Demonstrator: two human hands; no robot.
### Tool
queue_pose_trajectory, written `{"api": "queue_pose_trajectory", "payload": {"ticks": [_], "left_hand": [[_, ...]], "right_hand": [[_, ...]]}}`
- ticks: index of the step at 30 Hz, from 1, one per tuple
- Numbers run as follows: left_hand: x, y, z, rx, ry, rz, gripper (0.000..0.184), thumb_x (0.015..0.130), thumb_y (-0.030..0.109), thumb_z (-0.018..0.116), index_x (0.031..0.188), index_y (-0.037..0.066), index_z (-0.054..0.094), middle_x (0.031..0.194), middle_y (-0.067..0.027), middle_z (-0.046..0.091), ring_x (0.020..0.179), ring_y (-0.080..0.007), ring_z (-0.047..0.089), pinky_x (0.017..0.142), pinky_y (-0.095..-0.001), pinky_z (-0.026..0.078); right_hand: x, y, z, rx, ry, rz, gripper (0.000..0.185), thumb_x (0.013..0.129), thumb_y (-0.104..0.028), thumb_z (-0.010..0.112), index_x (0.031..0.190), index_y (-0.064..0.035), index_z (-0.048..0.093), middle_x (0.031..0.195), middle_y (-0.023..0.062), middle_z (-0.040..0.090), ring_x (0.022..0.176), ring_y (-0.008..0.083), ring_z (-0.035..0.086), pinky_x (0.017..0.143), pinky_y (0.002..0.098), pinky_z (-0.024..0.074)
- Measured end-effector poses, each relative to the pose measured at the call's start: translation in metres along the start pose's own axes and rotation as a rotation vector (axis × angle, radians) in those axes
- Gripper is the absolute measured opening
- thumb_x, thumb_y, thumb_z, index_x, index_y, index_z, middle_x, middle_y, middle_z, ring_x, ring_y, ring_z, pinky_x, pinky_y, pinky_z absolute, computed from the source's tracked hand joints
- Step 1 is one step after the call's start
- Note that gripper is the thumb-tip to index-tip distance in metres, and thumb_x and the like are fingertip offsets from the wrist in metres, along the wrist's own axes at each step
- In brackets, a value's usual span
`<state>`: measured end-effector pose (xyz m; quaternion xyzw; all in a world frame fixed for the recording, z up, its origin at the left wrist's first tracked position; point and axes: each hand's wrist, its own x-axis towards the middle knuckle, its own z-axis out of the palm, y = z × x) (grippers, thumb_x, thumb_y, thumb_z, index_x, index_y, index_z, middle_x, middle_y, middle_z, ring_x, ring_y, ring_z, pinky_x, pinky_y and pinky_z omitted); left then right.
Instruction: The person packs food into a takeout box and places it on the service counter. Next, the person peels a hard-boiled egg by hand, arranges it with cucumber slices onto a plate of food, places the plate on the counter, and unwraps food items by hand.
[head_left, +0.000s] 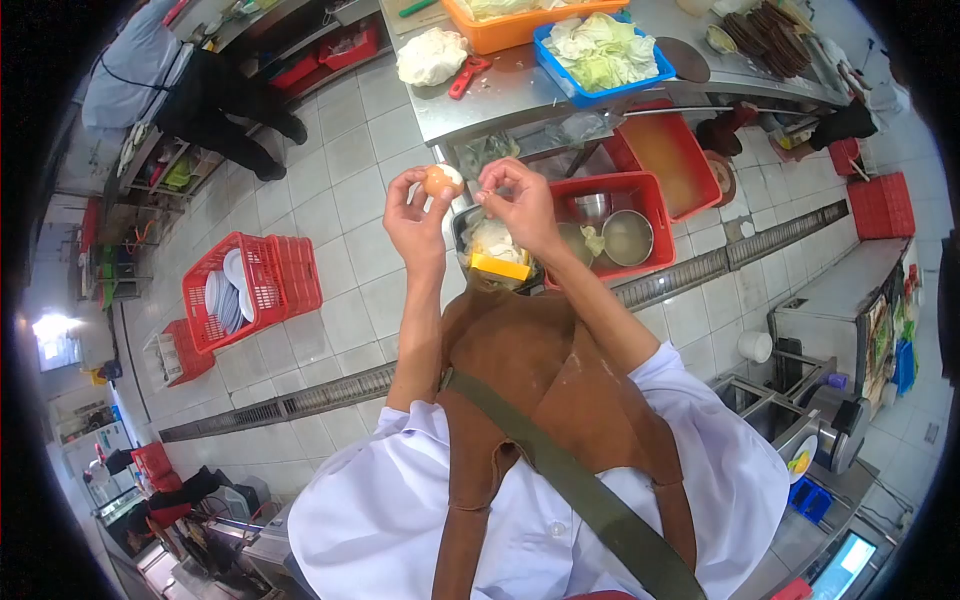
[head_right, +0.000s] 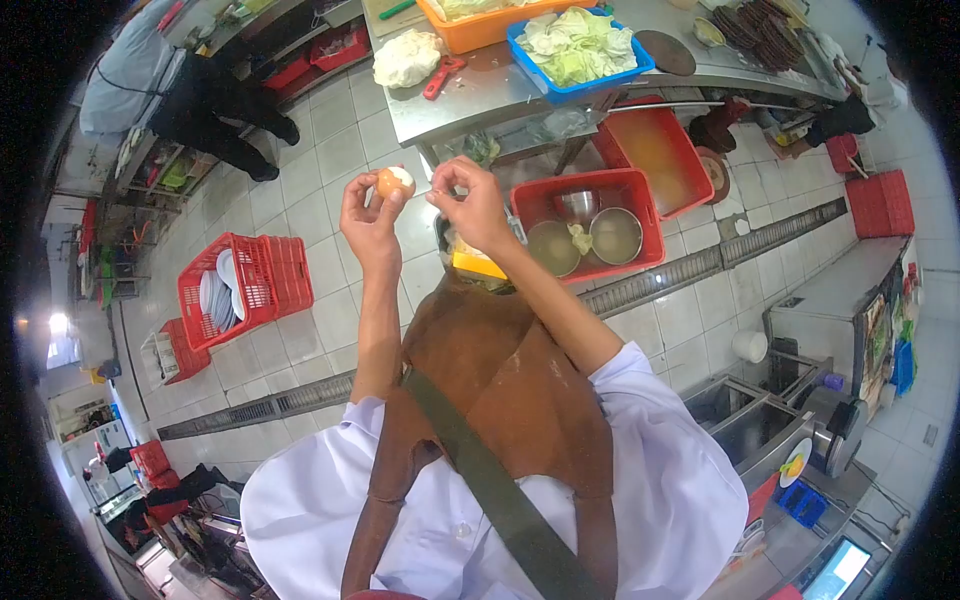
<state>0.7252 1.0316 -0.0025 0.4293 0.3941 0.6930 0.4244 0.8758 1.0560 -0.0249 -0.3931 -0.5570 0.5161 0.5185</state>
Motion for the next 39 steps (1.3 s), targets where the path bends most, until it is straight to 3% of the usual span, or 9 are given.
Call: {"api": "queue_pose_trajectory", "payload": {"ticks": [2,4,7,11,14,16,22,39], "left_hand": [[0.000,0.002,-0.002,-0.184,0.070,-0.084,0.029,0.087,-0.003,0.066,0.112,0.001,0.052,0.119,-0.0129,0.055,0.118,-0.0332,0.058,0.092,-0.0407,0.056],[0.000,0.007,-0.001,-0.223,0.057,-0.091,0.030,0.088,-0.002,0.065,0.115,0.001,0.052,0.120,-0.0134,0.055,0.118,-0.0338,0.058,0.092,-0.0416,0.056],[0.000,0.004,-0.005,-0.243,0.006,-0.110,0.035,0.088,-0.002,0.064,0.120,0.001,0.051,0.122,-0.0138,0.054,0.119,-0.0344,0.057,0.093,-0.0421,0.055],[-0.001,0.003,-0.006,-0.234,-0.063,-0.094,0.037,0.084,-0.006,0.066,0.118,0.000,0.052,0.122,-0.0115,0.053,0.124,-0.0354,0.054,0.096,-0.0404,0.053],[-0.001,0.000,-0.006,-0.212,-0.068,-0.045,0.038,0.081,-0.009,0.068,0.115,0.001,0.053,0.120,-0.0095,0.052,0.127,-0.0365,0.051,0.098,-0.0392,0.051],[-0.003,0.004,-0.002,-0.210,-0.084,-0.034,0.038,0.080,-0.008,0.069,0.112,0.002,0.053,0.119,-0.0088,0.051,0.128,-0.0372,0.050,0.098,-0.0399,0.051],[0.000,0.002,0.001,-0.259,-0.108,-0.031,0.032,0.077,-0.006,0.074,0.102,0.004,0.055,0.117,-0.0077,0.051,0.127,-0.0378,0.051,0.100,-0.0425,0.051],[-0.004,0.002,0.009,-0.249,-0.030,-0.106,0.028,0.077,-0.007,0.074,0.097,0.002,0.055,0.112,-0.0065,0.051,0.125,-0.0366,0.053,0.095,-0.0406,0.055]], "right_hand": [[-0.002,0.008,-0.006,0.045,-0.055,0.036,0.013,0.076,0.000,0.071,0.084,-0.0032,0.061,0.104,0.0084,0.061,0.094,0.0187,0.061,0.071,0.0316,0.0505],[-0.004,0.007,-0.010,-0.582,-0.160,-0.193,0.018,0.074,0.004,0.065,0.090,-0.0013,0.061,0.101,0.0137,0.061,0.097,0.0301,0.060,0.079,0.0400,0.0490],[-0.009,0.002,-0.003,-0.827,-0.043,-0.216,0.033,0.070,0.007,0.061,0.101,-0.0022,0.060,0.101,0.0176,0.059,0.100,0.0376,0.056,0.085,0.0460,0.0454],[-0.005,-0.020,-0.001,-0.777,-0.029,-0.181,0.032,0.072,0.006,0.064,0.102,-0.0024,0.059,0.099,0.0149,0.057,0.089,0.0302,0.059,0.080,0.0375,0.0488],[-0.004,-0.041,0.007,-0.515,-0.005,-0.268,0.033,0.071,0.007,0.066,0.101,-0.0035,0.059,0.102,0.0132,0.057,0.084,0.0259,0.061,0.069,0.0334,0.0513],[-0.009,-0.062,0.019,-0.336,0.016,-0.341,0.031,0.069,0.006,0.070,0.096,-0.0041,0.058,0.100,0.0106,0.055,0.079,0.0234,0.059,0.061,0.0322,0.0479],[-0.009,-0.055,0.023,-0.357,0.082,-0.400,0.033,0.067,0.007,0.074,0.094,-0.0038,0.058,0.102,0.0085,0.054,0.078,0.0190,0.060,0.051,0.0299,0.0472],[0.002,-0.050,0.015,-0.358,0.006,-0.342,0.026,0.067,0.004,0.076,0.081,-0.0015,0.054,0.098,0.0102,0.055,0.075,0.0217,0.059,0.051,0.0306,0.0489]]}}
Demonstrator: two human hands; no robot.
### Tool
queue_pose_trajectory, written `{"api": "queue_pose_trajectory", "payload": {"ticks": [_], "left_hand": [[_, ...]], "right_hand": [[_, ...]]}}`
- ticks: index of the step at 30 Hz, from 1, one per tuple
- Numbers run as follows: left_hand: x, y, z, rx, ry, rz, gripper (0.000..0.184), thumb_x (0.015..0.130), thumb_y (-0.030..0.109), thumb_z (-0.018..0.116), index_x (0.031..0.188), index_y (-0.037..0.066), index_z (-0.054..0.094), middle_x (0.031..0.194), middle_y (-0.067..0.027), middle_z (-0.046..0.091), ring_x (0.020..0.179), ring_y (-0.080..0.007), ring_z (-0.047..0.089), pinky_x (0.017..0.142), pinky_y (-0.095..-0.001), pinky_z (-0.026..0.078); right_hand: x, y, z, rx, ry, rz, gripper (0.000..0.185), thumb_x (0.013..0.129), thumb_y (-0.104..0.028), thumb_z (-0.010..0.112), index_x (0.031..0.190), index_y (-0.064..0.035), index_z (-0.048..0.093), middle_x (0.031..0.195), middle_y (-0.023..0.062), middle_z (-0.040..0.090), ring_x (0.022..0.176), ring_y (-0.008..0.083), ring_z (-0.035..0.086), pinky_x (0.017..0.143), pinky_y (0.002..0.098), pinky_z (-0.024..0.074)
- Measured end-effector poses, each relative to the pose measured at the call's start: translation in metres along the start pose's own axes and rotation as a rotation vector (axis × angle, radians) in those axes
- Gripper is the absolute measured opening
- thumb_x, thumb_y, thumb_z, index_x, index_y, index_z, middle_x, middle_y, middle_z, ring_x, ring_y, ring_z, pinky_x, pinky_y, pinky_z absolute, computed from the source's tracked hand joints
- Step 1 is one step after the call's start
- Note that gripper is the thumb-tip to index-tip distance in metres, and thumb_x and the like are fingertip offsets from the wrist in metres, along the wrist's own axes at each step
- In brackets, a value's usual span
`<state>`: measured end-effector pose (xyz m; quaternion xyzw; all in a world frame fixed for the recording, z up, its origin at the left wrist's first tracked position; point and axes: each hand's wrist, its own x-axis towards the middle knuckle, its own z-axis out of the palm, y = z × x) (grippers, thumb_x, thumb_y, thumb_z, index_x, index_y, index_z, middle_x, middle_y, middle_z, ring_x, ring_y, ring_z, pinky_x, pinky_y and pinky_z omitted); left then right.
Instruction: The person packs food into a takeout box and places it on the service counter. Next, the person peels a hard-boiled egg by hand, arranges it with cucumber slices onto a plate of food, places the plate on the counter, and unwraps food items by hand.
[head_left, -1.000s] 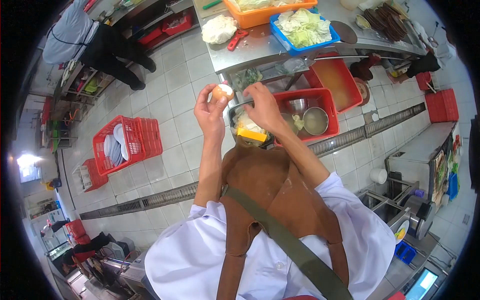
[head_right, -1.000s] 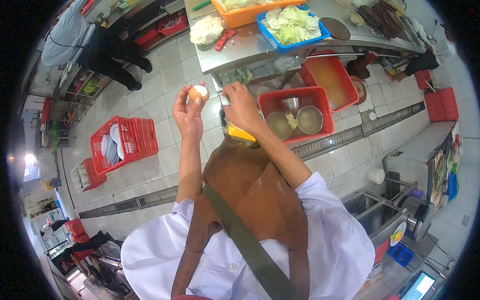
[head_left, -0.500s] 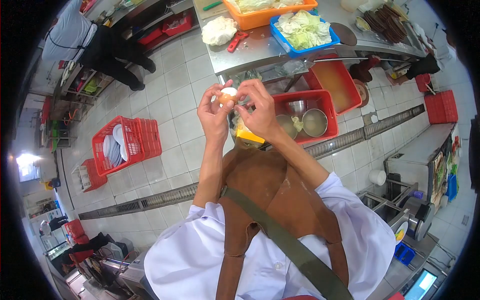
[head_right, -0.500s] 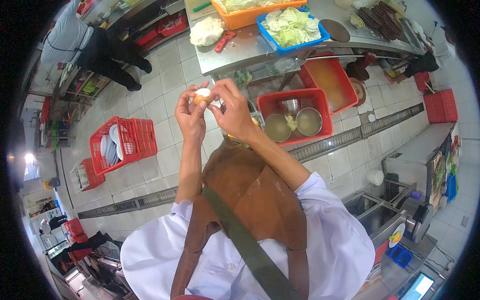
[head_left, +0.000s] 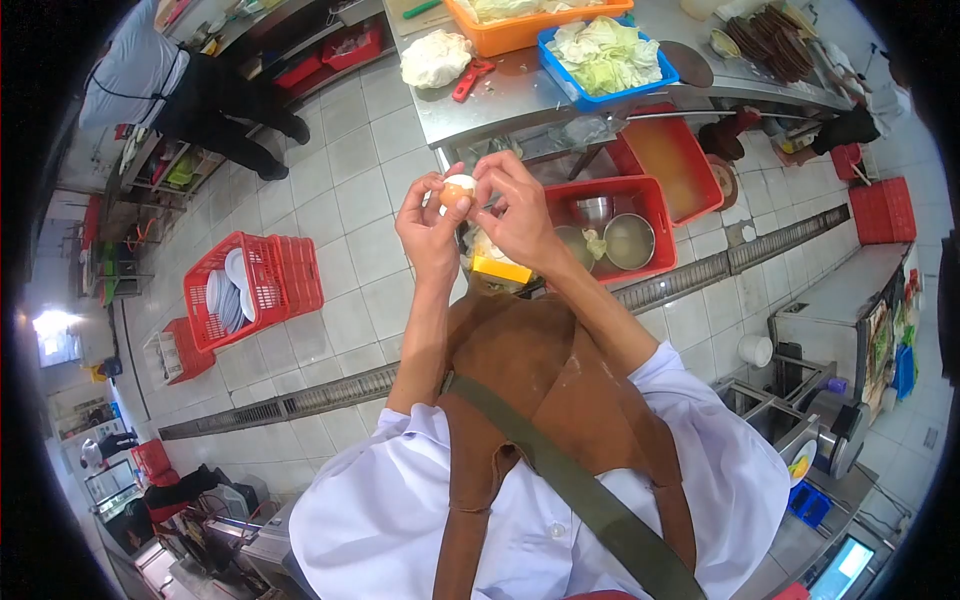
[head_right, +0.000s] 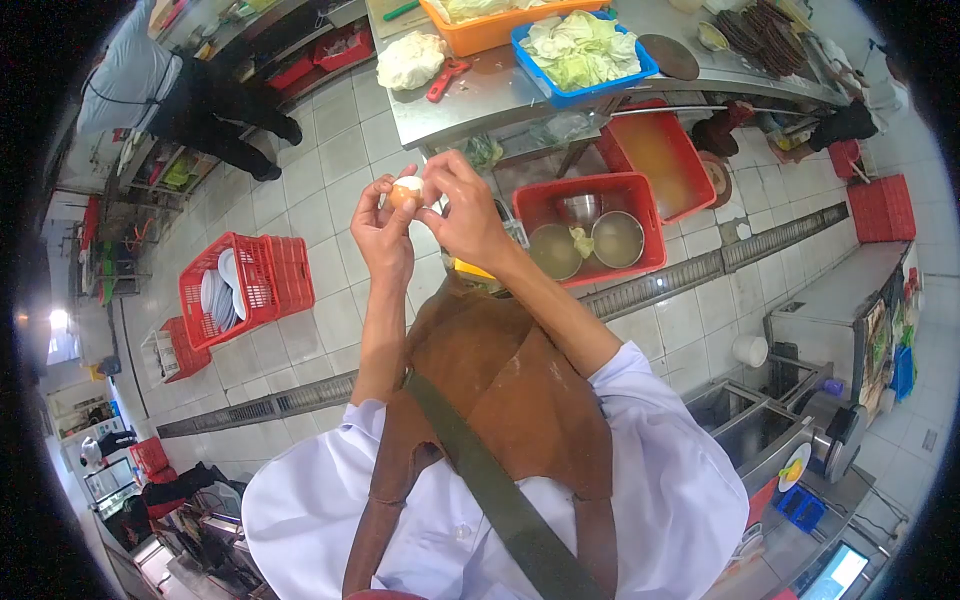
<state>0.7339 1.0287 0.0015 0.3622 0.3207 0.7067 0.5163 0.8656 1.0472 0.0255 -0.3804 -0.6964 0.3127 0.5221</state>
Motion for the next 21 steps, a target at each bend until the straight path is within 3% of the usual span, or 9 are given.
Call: {"api": "queue_pose_trajectory", "payload": {"ticks": [5,10,12,14,18,21], "left_hand": [[-0.001,0.000,0.002,-0.092,0.053,-0.016,0.031,0.080,-0.007,0.071,0.103,0.002,0.053,0.111,-0.0069,0.052,0.125,-0.0355,0.053,0.095,-0.0394,0.054],[-0.001,-0.010,-0.005,-0.036,0.105,-0.001,0.032,0.080,-0.005,0.071,0.106,0.001,0.053,0.114,-0.0085,0.052,0.124,-0.0324,0.054,0.096,-0.0393,0.052],[0.002,-0.005,-0.001,0.046,0.098,-0.016,0.028,0.082,0.002,0.073,0.100,0.005,0.052,0.119,-0.0083,0.051,0.115,-0.0265,0.058,0.091,-0.0337,0.052],[0.004,-0.011,0.001,-0.017,0.106,0.035,0.026,0.081,-0.004,0.071,0.095,0.006,0.050,0.118,-0.0081,0.051,0.120,-0.0299,0.056,0.094,-0.0359,0.051],[0.009,-0.014,0.000,-0.048,0.080,0.032,0.032,0.079,-0.011,0.068,0.082,0.008,0.042,0.115,-0.0085,0.050,0.128,-0.0364,0.051,0.097,-0.0387,0.051],[0.007,-0.008,0.003,-0.051,0.055,0.065,0.028,0.082,-0.007,0.066,0.081,0.008,0.042,0.121,-0.0107,0.050,0.126,-0.0347,0.053,0.093,-0.0370,0.053]], "right_hand": [[0.000,-0.004,-0.004,0.030,-0.001,0.024,0.023,0.069,0.003,0.076,0.077,-0.0012,0.055,0.101,0.0112,0.057,0.077,0.0226,0.060,0.051,0.0290,0.0492],[-0.001,0.003,-0.004,-0.020,-0.004,-0.037,0.024,0.071,0.000,0.075,0.088,-0.0022,0.057,0.105,0.0126,0.057,0.089,0.0270,0.061,0.061,0.0314,0.0525],[0.004,-0.001,0.000,-0.134,0.003,-0.116,0.029,0.071,0.000,0.074,0.095,-0.0030,0.058,0.106,0.0128,0.057,0.094,0.0300,0.061,0.067,0.0325,0.0536],[0.001,0.001,0.006,-0.123,0.038,-0.043,0.031,0.070,0.000,0.074,0.097,-0.0036,0.059,0.108,0.0132,0.056,0.095,0.0305,0.061,0.067,0.0325,0.0542],[0.004,-0.016,0.013,-0.173,0.071,-0.098,0.033,0.069,0.000,0.074,0.098,-0.0035,0.058,0.113,0.0134,0.055,0.097,0.0289,0.061,0.066,0.0322,0.0551],[0.003,-0.019,0.016,-0.141,0.100,-0.024,0.036,0.067,0.001,0.075,0.098,-0.0033,0.058,0.116,0.0134,0.055,0.099,0.0281,0.061,0.065,0.0316,0.0554]]}}
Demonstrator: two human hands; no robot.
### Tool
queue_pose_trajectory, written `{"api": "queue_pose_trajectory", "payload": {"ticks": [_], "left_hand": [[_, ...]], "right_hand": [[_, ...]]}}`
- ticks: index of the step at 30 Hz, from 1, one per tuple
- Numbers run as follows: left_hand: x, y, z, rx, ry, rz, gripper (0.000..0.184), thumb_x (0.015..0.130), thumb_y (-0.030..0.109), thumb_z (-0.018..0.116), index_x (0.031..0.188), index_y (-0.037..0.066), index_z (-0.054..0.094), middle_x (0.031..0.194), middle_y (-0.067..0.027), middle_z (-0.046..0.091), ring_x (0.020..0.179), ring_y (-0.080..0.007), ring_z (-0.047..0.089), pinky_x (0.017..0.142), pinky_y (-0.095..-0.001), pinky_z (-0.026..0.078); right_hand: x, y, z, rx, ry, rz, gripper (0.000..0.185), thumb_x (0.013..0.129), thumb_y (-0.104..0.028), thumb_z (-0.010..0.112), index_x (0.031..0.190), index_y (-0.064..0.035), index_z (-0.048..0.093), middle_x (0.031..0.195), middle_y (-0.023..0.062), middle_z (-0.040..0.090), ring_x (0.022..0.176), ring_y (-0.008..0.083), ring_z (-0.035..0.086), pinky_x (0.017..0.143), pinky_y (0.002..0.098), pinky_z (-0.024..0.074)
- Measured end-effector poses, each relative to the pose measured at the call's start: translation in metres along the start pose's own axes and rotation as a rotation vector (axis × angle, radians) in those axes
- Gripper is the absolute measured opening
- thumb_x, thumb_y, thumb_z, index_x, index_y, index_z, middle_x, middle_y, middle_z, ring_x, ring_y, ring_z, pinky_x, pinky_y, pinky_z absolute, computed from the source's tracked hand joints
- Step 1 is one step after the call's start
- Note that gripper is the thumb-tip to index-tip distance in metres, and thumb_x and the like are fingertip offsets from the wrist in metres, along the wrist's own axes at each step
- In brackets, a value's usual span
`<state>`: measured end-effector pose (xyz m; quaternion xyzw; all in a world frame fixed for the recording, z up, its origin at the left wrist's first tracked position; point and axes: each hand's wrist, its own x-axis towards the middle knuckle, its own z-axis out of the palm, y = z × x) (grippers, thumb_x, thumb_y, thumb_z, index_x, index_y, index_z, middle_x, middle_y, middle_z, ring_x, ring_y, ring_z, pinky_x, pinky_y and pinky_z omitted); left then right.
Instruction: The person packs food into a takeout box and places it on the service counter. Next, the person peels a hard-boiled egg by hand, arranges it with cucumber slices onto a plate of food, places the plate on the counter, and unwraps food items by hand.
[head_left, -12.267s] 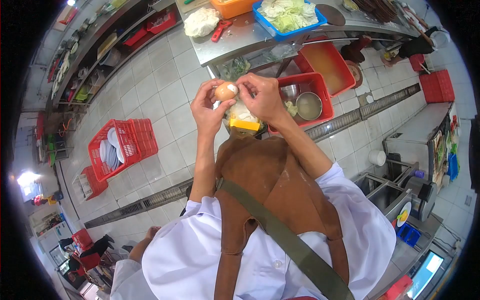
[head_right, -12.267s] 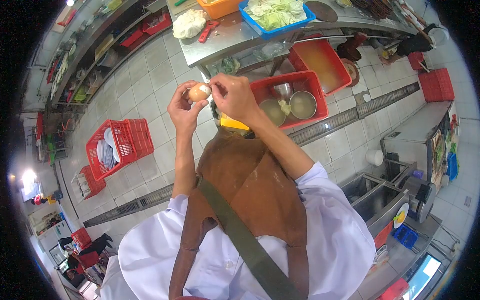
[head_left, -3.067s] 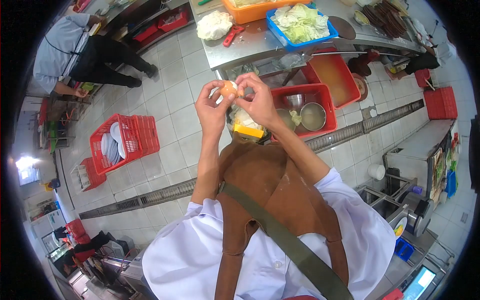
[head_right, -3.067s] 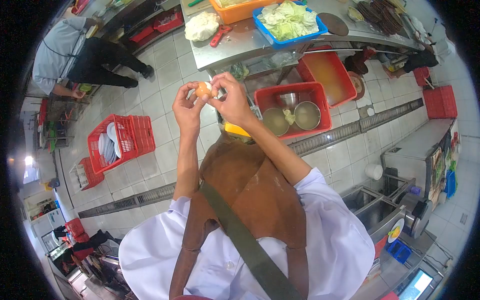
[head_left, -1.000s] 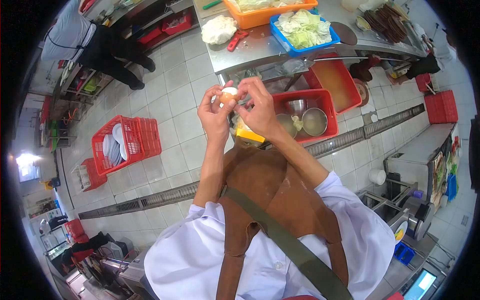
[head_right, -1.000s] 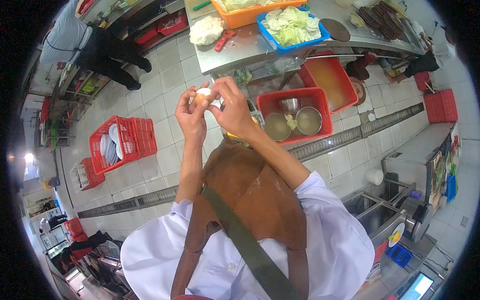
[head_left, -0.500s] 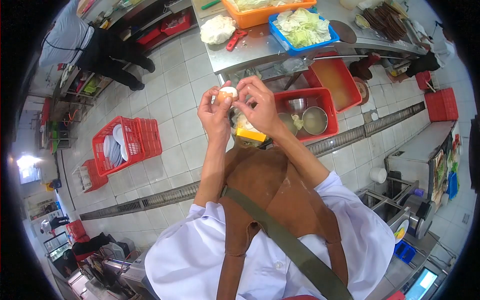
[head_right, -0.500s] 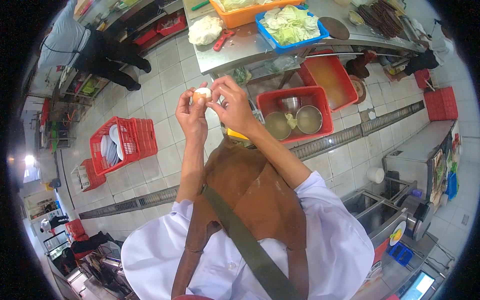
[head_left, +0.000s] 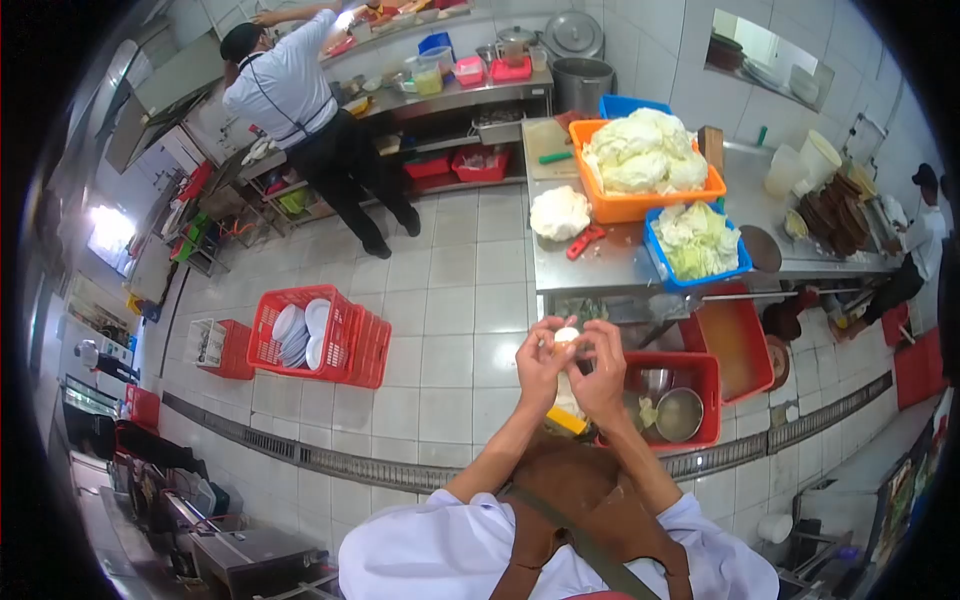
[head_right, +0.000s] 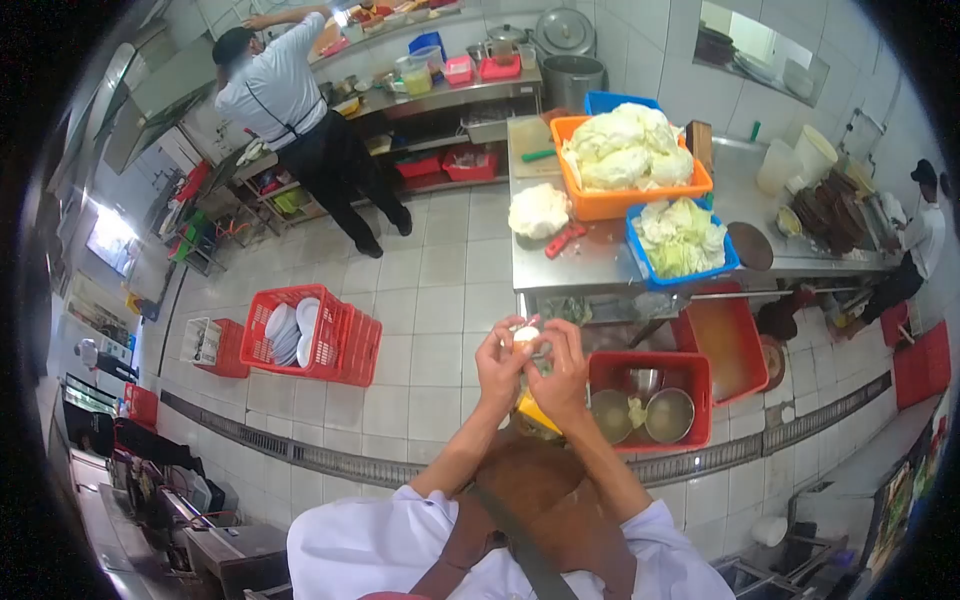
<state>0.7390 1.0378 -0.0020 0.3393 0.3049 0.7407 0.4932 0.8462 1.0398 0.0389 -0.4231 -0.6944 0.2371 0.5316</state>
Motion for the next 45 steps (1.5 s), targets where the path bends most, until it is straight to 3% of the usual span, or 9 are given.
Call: {"api": "queue_pose_trajectory", "payload": {"ticks": [3,5,9,29,35,37,41,43,45], "left_hand": [[0.001,0.004,-0.002,-0.061,-0.040,-0.029,0.020,0.085,-0.003,0.064,0.089,0.006,0.047,0.128,-0.0139,0.050,0.121,-0.0302,0.056,0.095,-0.0373,0.052],[0.002,0.009,-0.004,-0.030,-0.089,-0.069,0.030,0.083,0.000,0.067,0.108,0.002,0.050,0.131,-0.0162,0.049,0.116,-0.0264,0.058,0.097,-0.0366,0.050],[0.006,0.014,-0.011,0.095,-0.180,-0.126,0.052,0.080,0.000,0.070,0.125,0.001,0.044,0.125,-0.0164,0.057,0.113,-0.0206,0.058,0.094,-0.0322,0.051],[0.007,0.008,-0.013,0.062,-0.146,-0.167,0.056,0.076,0.003,0.077,0.123,0.002,0.047,0.120,-0.0151,0.061,0.112,-0.0202,0.059,0.097,-0.0324,0.048],[0.007,0.009,-0.016,0.062,-0.110,-0.207,0.053,0.076,0.002,0.077,0.121,0.003,0.047,0.119,-0.0151,0.061,0.111,-0.0207,0.059,0.097,-0.0336,0.050],[0.007,0.009,-0.017,0.040,-0.075,-0.193,0.054,0.076,0.002,0.078,0.120,0.003,0.047,0.120,-0.0148,0.060,0.111,-0.0210,0.059,0.093,-0.0327,0.052],[0.007,0.017,-0.015,0.041,-0.069,-0.159,0.055,0.074,0.001,0.079,0.120,0.003,0.048,0.121,-0.0151,0.059,0.111,-0.0216,0.059,0.092,-0.0333,0.053],[0.005,0.021,-0.015,0.068,-0.076,-0.142,0.055,0.075,0.000,0.078,0.120,0.003,0.048,0.121,-0.0145,0.060,0.111,-0.0220,0.059,0.095,-0.0341,0.051],[0.007,0.022,-0.016,0.083,-0.074,-0.125,0.054,0.075,-0.001,0.077,0.120,0.003,0.048,0.120,-0.0137,0.060,0.111,-0.0218,0.059,0.097,-0.0348,0.050]], "right_hand": [[0.005,0.000,-0.003,0.039,-0.037,0.065,0.033,0.069,0.009,0.074,0.095,-0.0021,0.057,0.118,0.0126,0.053,0.101,0.0227,0.061,0.067,0.0274,0.0567],[0.007,0.006,-0.004,0.137,-0.080,0.120,0.037,0.066,0.004,0.075,0.096,-0.0034,0.055,0.119,0.0120,0.054,0.100,0.0249,0.062,0.065,0.0297,0.0552],[0.006,0.014,-0.002,0.130,-0.100,0.149,0.034,0.067,0.004,0.076,0.092,-0.0031,0.053,0.118,0.0116,0.054,0.101,0.0235,0.062,0.064,0.0285,0.0552],[0.009,0.019,-0.008,0.210,-0.150,0.151,0.032,0.071,0.000,0.078,0.082,-0.0045,0.047,0.111,0.0100,0.055,0.101,0.0201,0.060,0.060,0.0264,0.0564],[0.006,0.023,-0.007,0.196,-0.167,0.162,0.030,0.073,0.002,0.076,0.077,-0.0032,0.047,0.110,0.0091,0.054,0.100,0.0182,0.059,0.063,0.0259,0.0556],[0.007,0.016,-0.008,0.260,-0.189,0.209,0.029,0.072,0.004,0.076,0.077,-0.0026,0.048,0.111,0.0081,0.052,0.099,0.0140,0.057,0.071,0.0272,0.0574],[0.007,0.015,-0.008,0.347,-0.176,0.154,0.018,0.079,-0.001,0.071,0.079,-0.0015,0.053,0.110,0.0082,0.053,0.100,0.0149,0.057,0.069,0.0260,0.0555],[0.005,0.019,-0.008,0.292,-0.188,0.165,0.011,0.078,0.001,0.067,0.079,-0.0005,0.057,0.110,0.0119,0.056,0.102,0.0221,0.060,0.066,0.0278,0.0558],[0.008,0.023,-0.008,0.233,-0.187,0.002,0.008,0.078,0.002,0.066,0.081,0.0009,0.059,0.109,0.0146,0.057,0.099,0.0243,0.062,0.069,0.0295,0.0549]]}}
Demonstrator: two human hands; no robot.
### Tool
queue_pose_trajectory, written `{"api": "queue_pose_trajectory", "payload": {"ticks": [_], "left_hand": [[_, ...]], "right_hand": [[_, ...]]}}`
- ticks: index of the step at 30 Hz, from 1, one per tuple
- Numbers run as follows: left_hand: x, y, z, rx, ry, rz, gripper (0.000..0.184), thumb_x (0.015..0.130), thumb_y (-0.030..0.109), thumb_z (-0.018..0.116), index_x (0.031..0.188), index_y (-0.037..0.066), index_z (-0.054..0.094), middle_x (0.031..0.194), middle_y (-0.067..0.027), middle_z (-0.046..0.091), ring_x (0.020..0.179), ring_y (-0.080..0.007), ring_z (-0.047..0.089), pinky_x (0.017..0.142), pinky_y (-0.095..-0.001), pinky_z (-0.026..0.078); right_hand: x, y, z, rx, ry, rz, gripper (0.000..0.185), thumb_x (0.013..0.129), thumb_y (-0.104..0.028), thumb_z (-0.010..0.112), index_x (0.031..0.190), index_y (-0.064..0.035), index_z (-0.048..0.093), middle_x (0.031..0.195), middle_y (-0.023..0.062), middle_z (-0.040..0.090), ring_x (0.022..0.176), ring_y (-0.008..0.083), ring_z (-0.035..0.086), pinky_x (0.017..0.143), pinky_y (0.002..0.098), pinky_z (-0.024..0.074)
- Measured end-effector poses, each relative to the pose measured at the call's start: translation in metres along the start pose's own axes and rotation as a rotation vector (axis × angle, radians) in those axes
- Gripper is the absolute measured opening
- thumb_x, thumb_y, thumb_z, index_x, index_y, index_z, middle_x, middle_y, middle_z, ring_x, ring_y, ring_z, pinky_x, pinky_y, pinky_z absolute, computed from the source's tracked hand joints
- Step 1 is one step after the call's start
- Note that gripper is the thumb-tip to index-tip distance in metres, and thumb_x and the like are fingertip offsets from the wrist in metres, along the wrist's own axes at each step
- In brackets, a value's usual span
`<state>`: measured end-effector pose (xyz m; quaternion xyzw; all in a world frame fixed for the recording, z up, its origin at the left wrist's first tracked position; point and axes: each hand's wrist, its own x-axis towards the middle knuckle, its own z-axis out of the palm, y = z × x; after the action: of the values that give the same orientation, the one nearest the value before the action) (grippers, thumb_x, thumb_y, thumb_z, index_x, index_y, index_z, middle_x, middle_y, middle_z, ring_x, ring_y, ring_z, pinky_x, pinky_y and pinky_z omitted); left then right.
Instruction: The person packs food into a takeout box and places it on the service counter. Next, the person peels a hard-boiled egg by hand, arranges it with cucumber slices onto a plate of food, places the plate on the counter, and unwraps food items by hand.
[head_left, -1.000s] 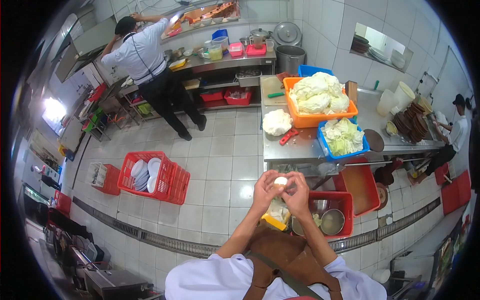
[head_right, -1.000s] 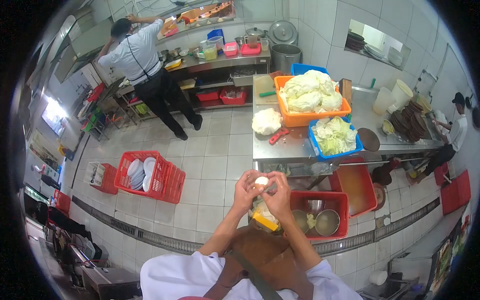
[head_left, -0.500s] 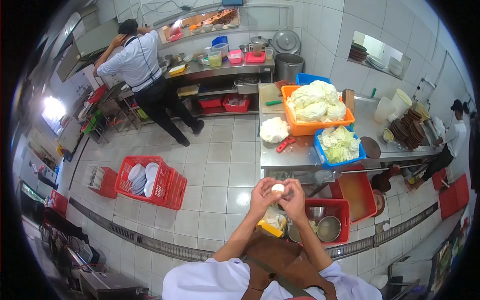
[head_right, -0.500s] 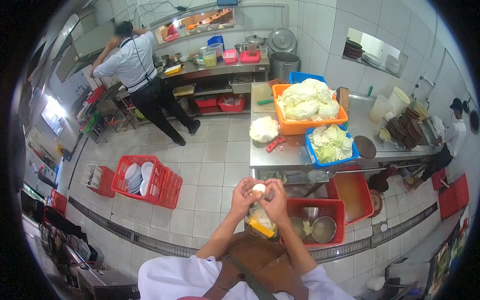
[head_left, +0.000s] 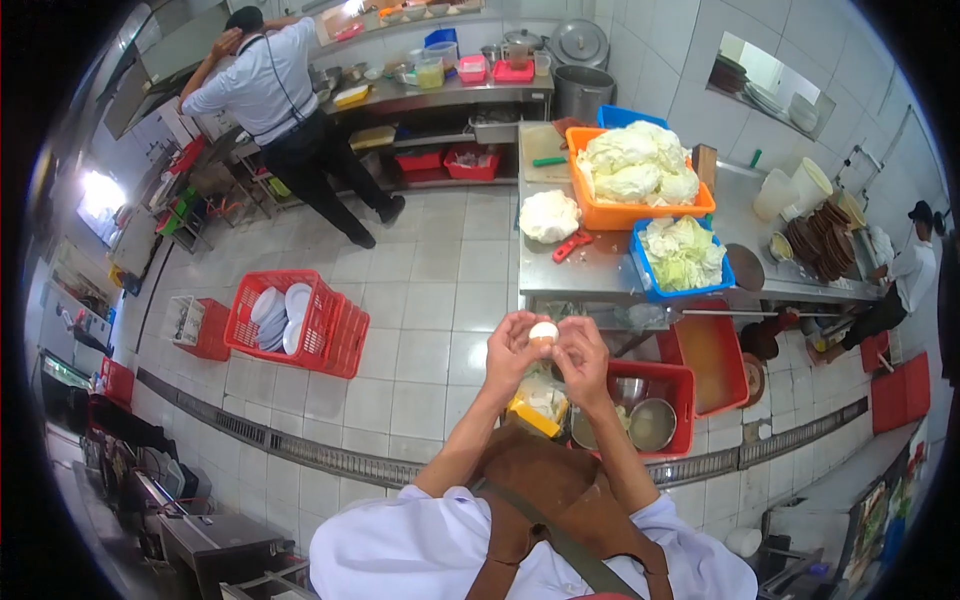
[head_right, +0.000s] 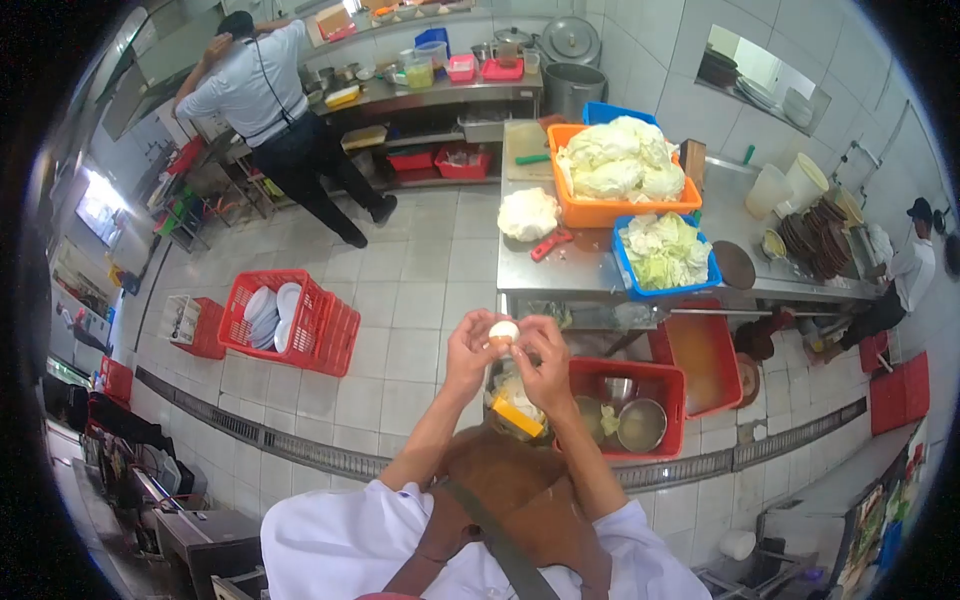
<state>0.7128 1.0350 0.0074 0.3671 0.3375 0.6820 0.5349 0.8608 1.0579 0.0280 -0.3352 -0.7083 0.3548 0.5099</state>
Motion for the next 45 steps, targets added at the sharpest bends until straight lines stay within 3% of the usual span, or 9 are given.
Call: {"api": "queue_pose_trajectory", "payload": {"ticks": [3,9,12,14,18,22,27,40,45], "left_hand": [[0.001,-0.008,-0.005,0.016,0.060,0.046,0.052,0.075,0.000,0.077,0.118,0.002,0.050,0.117,-0.0112,0.061,0.111,-0.0217,0.060,0.097,-0.0338,0.050],[-0.001,0.006,-0.005,-0.126,0.067,0.027,0.051,0.079,0.005,0.078,0.119,0.002,0.048,0.121,-0.0183,0.060,0.114,-0.0261,0.060,0.096,-0.0356,0.052],[-0.001,0.007,-0.012,-0.209,0.016,0.030,0.051,0.081,0.007,0.076,0.121,0.001,0.045,0.123,-0.0214,0.058,0.115,-0.0303,0.060,0.097,-0.0368,0.052],[-0.003,0.006,-0.014,-0.209,-0.024,0.044,0.049,0.085,0.012,0.075,0.122,0.003,0.044,0.124,-0.0228,0.058,0.118,-0.0336,0.059,0.101,-0.0385,0.051],[-0.005,0.006,-0.012,-0.242,-0.013,0.003,0.050,0.084,0.009,0.075,0.122,0.002,0.045,0.123,-0.0220,0.058,0.115,-0.0323,0.061,0.097,-0.0367,0.053],[-0.007,0.006,-0.011,-0.194,0.002,-0.033,0.049,0.084,0.009,0.075,0.122,0.002,0.045,0.122,-0.0216,0.059,0.112,-0.0295,0.063,0.094,-0.0350,0.054],[-0.010,-0.002,-0.009,-0.158,0.018,-0.079,0.047,0.085,0.007,0.074,0.121,0.002,0.045,0.120,-0.0207,0.061,0.105,-0.0242,0.065,0.088,-0.0319,0.056],[-0.013,-0.009,-0.001,-0.094,0.072,-0.164,0.047,0.087,0.007,0.070,0.124,0.001,0.042,0.106,-0.0170,0.065,0.093,-0.0202,0.068,0.077,-0.0296,0.058],[-0.015,-0.011,0.003,-0.094,0.078,-0.195,0.040,0.088,0.004,0.068,0.119,0.003,0.044,0.105,-0.0167,0.066,0.091,-0.0201,0.068,0.077,-0.0298,0.058]], "right_hand": [[0.004,0.001,-0.003,-0.175,-0.026,-0.162,0.008,0.077,-0.003,0.068,0.081,0.0013,0.063,0.109,0.0187,0.058,0.098,0.0336,0.061,0.085,0.0376,0.0495],[-0.002,-0.002,-0.008,-0.090,-0.008,-0.167,0.012,0.070,0.000,0.070,0.074,-0.0001,0.058,0.101,0.0168,0.059,0.094,0.0294,0.061,0.082,0.0384,0.0487],[-0.009,0.009,-0.012,-0.069,-0.087,-0.002,0.012,0.072,-0.003,0.069,0.074,-0.0010,0.057,0.099,0.0150,0.059,0.091,0.0318,0.060,0.076,0.0396,0.0480],[-0.013,0.024,-0.014,-0.366,-0.190,-0.035,0.012,0.071,-0.003,0.068,0.071,-0.0010,0.057,0.094,0.0146,0.059,0.085,0.0330,0.057,0.074,0.0426,0.0463],[-0.020,0.030,-0.016,-0.535,-0.238,0.024,0.020,0.070,-0.003,0.067,0.088,0.0004,0.058,0.092,0.0154,0.059,0.087,0.0362,0.055,0.075,0.0453,0.0454],[-0.011,0.015,-0.009,-0.310,-0.098,0.023,0.032,0.069,-0.003,0.070,0.098,-0.0009,0.058,0.097,0.0158,0.059,0.094,0.0371,0.056,0.079,0.0454,0.0465],[-0.005,-0.014,-0.003,-0.245,-0.012,-0.228,0.042,0.063,0.002,0.077,0.100,-0.0032,0.058,0.109,0.0136,0.055,0.102,0.0358,0.057,0.085,0.0414,0.0474],[-0.002,-0.005,-0.006,-0.194,-0.072,-0.112,0.036,0.063,0.002,0.075,0.093,-0.0012,0.056,0.105,0.0133,0.055,0.099,0.0351,0.056,0.081,0.0415,0.0462],[-0.002,-0.001,-0.008,-0.184,-0.100,-0.089,0.022,0.067,0.001,0.070,0.079,-0.0009,0.052,0.103,0.0133,0.055,0.097,0.0339,0.055,0.080,0.0407,0.0458]]}}
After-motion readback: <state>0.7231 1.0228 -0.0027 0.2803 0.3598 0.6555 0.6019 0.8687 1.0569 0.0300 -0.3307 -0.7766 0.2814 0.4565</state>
